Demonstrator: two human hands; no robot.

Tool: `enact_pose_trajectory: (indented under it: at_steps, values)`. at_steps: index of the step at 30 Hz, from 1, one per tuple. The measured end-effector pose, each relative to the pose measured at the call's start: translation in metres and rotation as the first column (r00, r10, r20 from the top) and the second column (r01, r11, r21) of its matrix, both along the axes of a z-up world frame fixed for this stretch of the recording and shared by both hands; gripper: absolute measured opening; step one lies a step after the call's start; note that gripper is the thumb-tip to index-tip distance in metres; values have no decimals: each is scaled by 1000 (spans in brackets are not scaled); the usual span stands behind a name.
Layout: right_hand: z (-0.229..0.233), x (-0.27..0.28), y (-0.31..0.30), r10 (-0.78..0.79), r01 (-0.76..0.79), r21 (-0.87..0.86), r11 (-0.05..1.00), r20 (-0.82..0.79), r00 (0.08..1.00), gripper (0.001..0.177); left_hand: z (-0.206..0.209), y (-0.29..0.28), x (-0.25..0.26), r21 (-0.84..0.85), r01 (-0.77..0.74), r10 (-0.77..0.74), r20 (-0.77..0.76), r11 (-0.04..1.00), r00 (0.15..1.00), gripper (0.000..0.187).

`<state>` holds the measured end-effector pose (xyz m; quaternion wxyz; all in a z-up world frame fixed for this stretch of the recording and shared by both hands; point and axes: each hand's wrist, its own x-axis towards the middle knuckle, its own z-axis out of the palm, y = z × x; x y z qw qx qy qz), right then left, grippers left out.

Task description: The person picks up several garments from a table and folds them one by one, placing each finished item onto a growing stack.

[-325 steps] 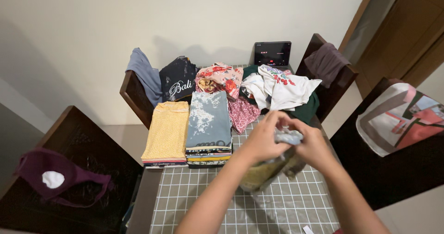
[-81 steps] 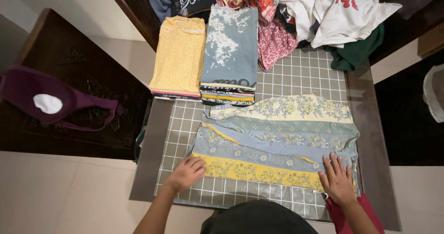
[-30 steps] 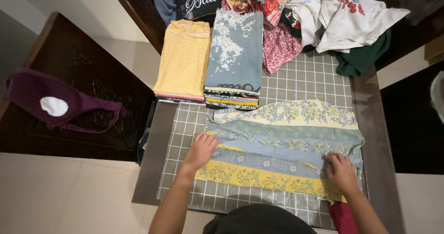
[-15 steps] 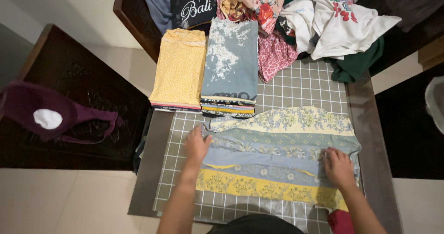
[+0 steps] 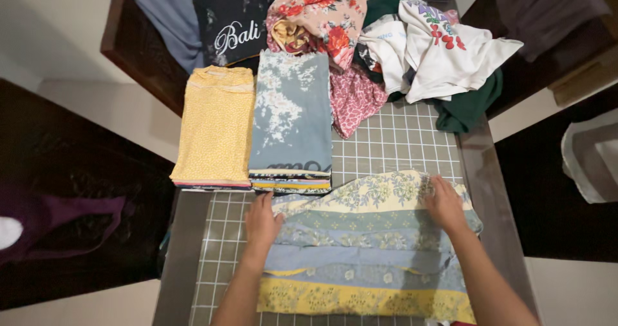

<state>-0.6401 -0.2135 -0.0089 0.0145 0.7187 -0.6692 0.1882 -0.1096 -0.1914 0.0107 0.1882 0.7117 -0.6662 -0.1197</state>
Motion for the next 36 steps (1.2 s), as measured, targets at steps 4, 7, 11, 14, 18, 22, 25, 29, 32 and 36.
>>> enact_pose_trajectory:
  at_steps: [4, 7, 11, 14, 18, 22, 25, 29, 32, 36]
  values:
    - [1, 3, -20, 62, -63, 6, 998, 99, 993, 68, -11, -15, 11, 133, 59, -62, 24, 989, 998, 55]
    - [0, 2, -25, -55, 55, 200, 978, -7, 998, 75, 10, -17, 15, 150, 21, -20, -11, 989, 1000, 26]
    - [0, -5, -28, -132, 170, 346, 923, -133, 982, 51, 47, -7, 13, 141, -18, 64, -329, 990, 942, 26]
    - [11, -11, -23, -114, 159, 357, 920, -145, 983, 43, 60, -4, 16, -257, 109, -219, -453, 960, 864, 31]
    - [25, -27, -7, -114, 130, 178, 976, -94, 989, 31, 60, -5, 22, 236, -64, 224, -751, 970, 621, 28]
    - [27, -48, 12, -62, 62, 24, 998, -12, 998, 21, 58, 2, 28, -99, 6, -82, -789, 995, 609, 17]
    - [30, -54, 35, -151, 154, -7, 988, 143, 978, 20, 72, 20, 29, -47, 26, -52, -737, 999, 674, 27]
    - [38, -56, 69, -207, 197, 63, 978, 325, 923, 20, 90, 43, 29, -182, 92, -202, -794, 979, 573, 23]
    - [48, -49, 109, -173, 181, 1, 983, 291, 941, 22, 92, 68, 36, -76, 107, -122, -835, 991, 537, 34]
    - [50, -37, 168, -225, 217, 62, 974, 348, 910, 40, 79, 105, 45, -172, 154, -231, -701, 973, 675, 39]
